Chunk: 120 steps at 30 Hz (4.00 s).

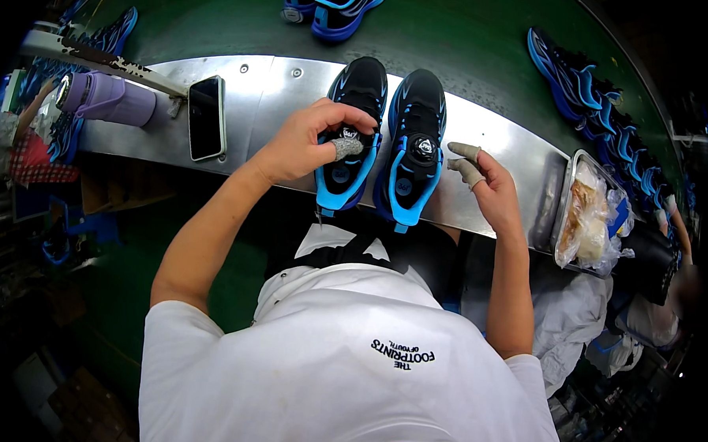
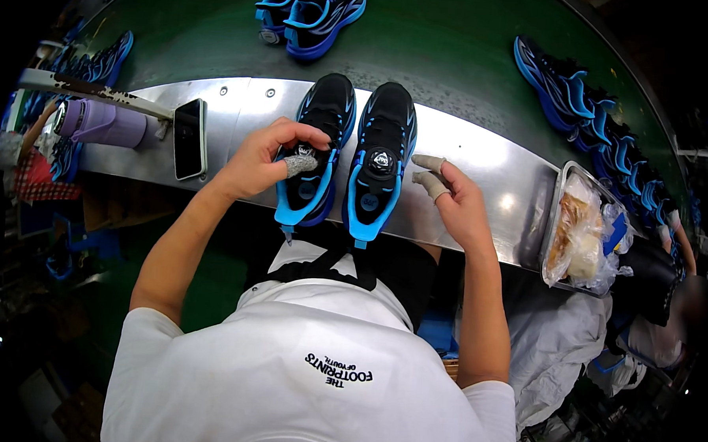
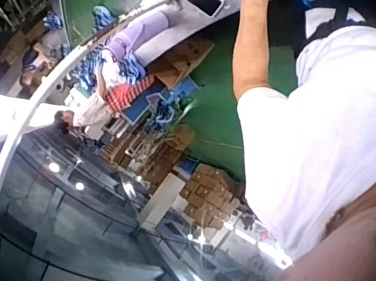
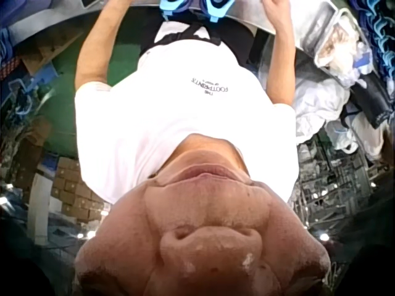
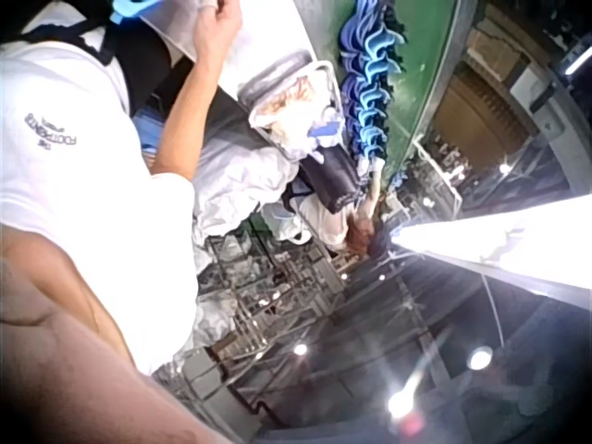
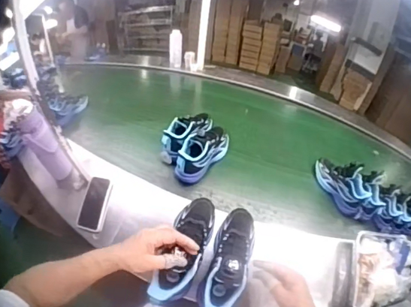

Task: The person wipes the exterior of black and blue athletic shoes using a small white cloth. The person removes shoes from a conveyor belt, cleans the upper surfaces and midsoles, and places the shoes back on the belt.

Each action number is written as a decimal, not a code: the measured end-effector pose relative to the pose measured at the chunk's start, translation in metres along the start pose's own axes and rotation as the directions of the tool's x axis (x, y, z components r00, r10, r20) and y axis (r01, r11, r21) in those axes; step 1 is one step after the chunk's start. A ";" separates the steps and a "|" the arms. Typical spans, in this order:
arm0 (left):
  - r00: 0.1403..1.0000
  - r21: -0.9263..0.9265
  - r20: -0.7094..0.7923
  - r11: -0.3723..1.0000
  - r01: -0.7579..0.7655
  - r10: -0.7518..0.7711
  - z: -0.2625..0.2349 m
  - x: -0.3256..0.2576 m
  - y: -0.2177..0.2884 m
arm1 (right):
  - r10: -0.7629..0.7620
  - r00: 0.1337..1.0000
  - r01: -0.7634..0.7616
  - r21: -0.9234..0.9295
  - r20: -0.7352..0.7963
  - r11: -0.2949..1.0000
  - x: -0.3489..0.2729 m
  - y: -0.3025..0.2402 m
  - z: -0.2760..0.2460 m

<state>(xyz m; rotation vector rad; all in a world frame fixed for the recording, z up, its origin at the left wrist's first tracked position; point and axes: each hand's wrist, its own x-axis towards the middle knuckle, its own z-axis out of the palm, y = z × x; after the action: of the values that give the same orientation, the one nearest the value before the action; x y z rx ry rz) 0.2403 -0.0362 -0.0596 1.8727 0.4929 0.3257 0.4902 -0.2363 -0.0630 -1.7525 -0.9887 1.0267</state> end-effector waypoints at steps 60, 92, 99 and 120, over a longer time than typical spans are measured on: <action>0.997 0.473 0.073 0.880 -0.047 0.015 0.060 -0.071 0.065 | -0.285 0.958 0.286 0.084 -0.022 0.954 0.037 -0.084 0.066; 0.984 0.631 -0.117 0.776 -0.030 0.133 0.108 -0.009 -0.061 | 0.030 0.885 -0.446 -0.824 -0.466 0.349 0.158 0.052 -0.261; 0.986 0.623 -0.105 0.781 -0.037 0.131 0.114 -0.004 -0.059 | -0.076 0.964 -0.153 -0.761 -0.256 0.631 0.136 0.018 -0.220; 0.939 0.543 -0.261 0.838 -0.048 0.223 0.055 0.016 0.040 | -0.532 0.847 0.418 -0.615 -0.002 0.668 -0.022 -0.055 -0.016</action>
<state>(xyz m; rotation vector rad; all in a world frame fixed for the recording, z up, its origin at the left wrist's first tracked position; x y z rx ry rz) 0.2860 -0.0854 -0.0410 2.4213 0.7208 0.6451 0.4855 -0.2433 -0.0023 -1.8597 -1.6684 0.1966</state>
